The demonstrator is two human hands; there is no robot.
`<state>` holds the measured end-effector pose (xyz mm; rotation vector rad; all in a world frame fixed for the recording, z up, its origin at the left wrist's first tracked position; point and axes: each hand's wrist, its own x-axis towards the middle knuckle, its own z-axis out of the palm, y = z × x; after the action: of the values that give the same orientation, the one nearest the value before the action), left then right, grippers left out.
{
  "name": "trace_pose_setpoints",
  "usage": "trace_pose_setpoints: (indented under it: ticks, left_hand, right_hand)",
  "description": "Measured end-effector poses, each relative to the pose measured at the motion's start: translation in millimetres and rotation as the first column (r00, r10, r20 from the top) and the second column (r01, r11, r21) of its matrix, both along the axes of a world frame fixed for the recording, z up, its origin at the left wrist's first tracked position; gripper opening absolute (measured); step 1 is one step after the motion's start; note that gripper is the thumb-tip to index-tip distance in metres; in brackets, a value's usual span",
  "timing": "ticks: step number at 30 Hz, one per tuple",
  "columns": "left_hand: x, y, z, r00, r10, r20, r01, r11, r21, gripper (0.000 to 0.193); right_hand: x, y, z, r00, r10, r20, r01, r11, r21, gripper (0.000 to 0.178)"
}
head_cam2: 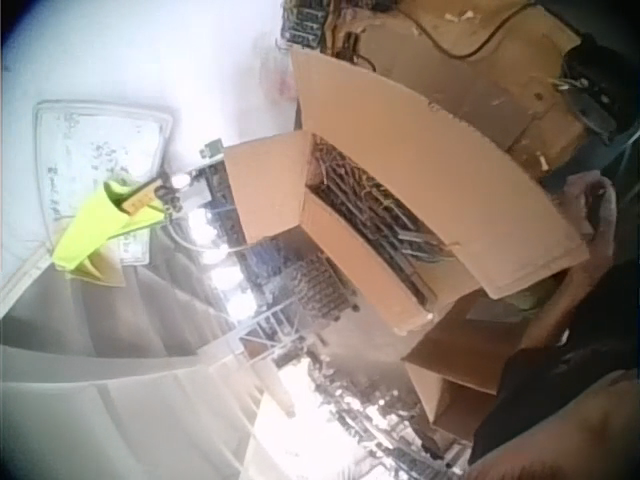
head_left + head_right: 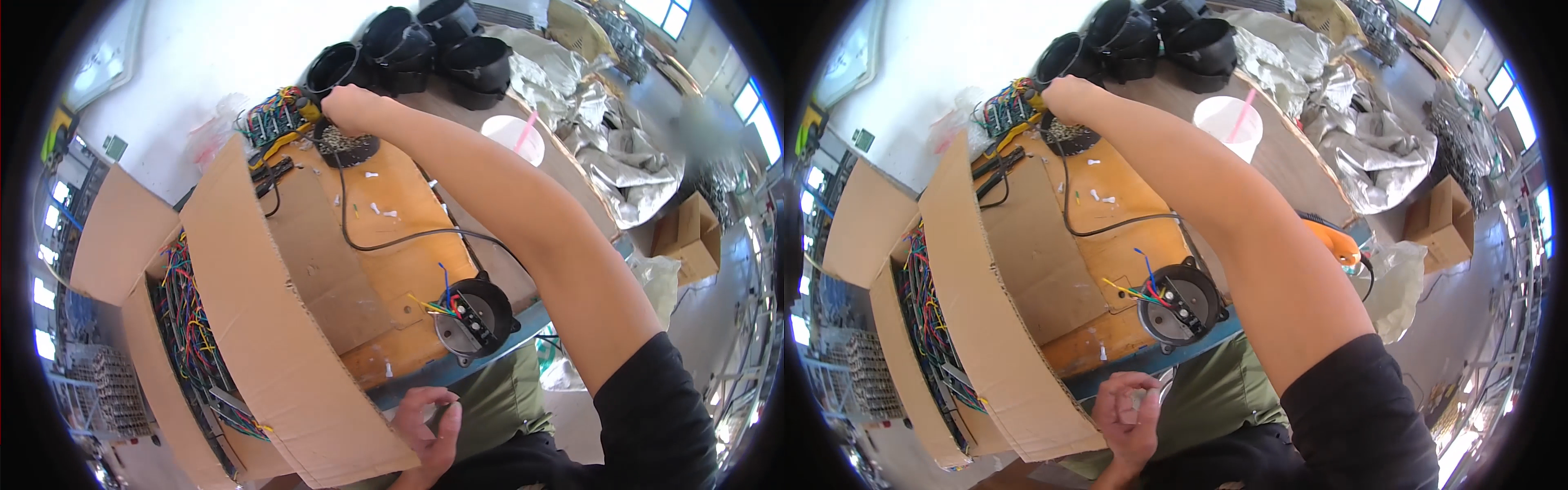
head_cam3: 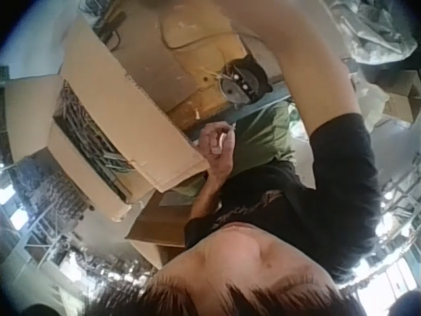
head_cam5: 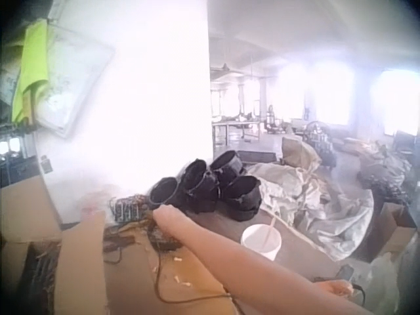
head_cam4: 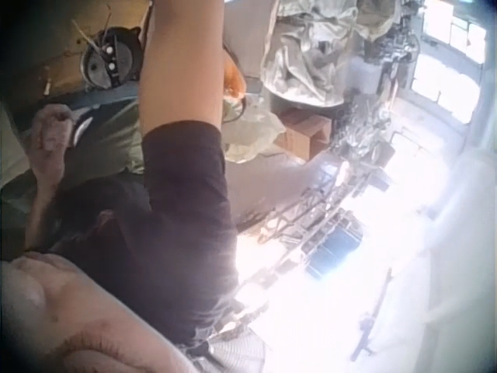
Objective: The person assembles electronic components into a housing by applying thermal paste to a circuit board, placing the board into a black plastic casing, and securing it with screws using a powered screwdriver.
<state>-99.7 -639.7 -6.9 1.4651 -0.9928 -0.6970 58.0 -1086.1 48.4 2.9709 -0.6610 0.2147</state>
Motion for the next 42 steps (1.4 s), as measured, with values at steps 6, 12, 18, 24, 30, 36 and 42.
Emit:
trace_pose_setpoints:
  ticks: [6, 12, 18, 24, 30, 36, 42]
  left_hand:
    - [-18, -6, 22, 0.814, 0.042, -0.579, -0.042, 0.999, 0.013, 0.009]
    - [-16, -2, 32, 0.303, -0.083, -0.949, 0.133, 0.990, -0.044, 0.024]
    - [-44, -44, 32, -0.003, -0.073, -0.997, 0.290, 0.954, -0.071, 0.046]
    - [-65, -53, 21, -0.037, -0.119, -0.992, 0.311, 0.942, -0.125, 0.046]
    - [-67, -42, 15, -0.041, -0.103, -0.994, 0.245, 0.963, -0.110, 0.045]
    - [-59, -25, 23, 0.059, -0.205, -0.977, 0.279, 0.943, -0.181, 0.041]
    - [-67, -15, 21, 0.108, -0.214, -0.971, 0.246, 0.952, -0.183, 0.040]
  right_hand:
    - [-39, -1, 22, 0.994, -0.067, 0.082, 0.062, 0.996, 0.070, 0.028]
    - [-154, 101, 72, 0.711, -0.017, 0.703, -0.223, 0.942, 0.249, 0.016]
    - [-322, 240, 59, 0.922, -0.040, 0.385, -0.247, 0.704, 0.666, 0.003]
    - [-355, 255, 46, 0.972, -0.040, 0.234, -0.147, 0.671, 0.727, 0.016]
    - [-313, 233, 91, 0.923, -0.123, 0.365, -0.213, 0.627, 0.749, 0.008]
    - [-197, 142, 101, 0.731, -0.117, 0.673, -0.150, 0.934, 0.325, 0.013]
    - [-149, 82, 75, 0.691, -0.193, 0.696, -0.061, 0.945, 0.323, 0.011]
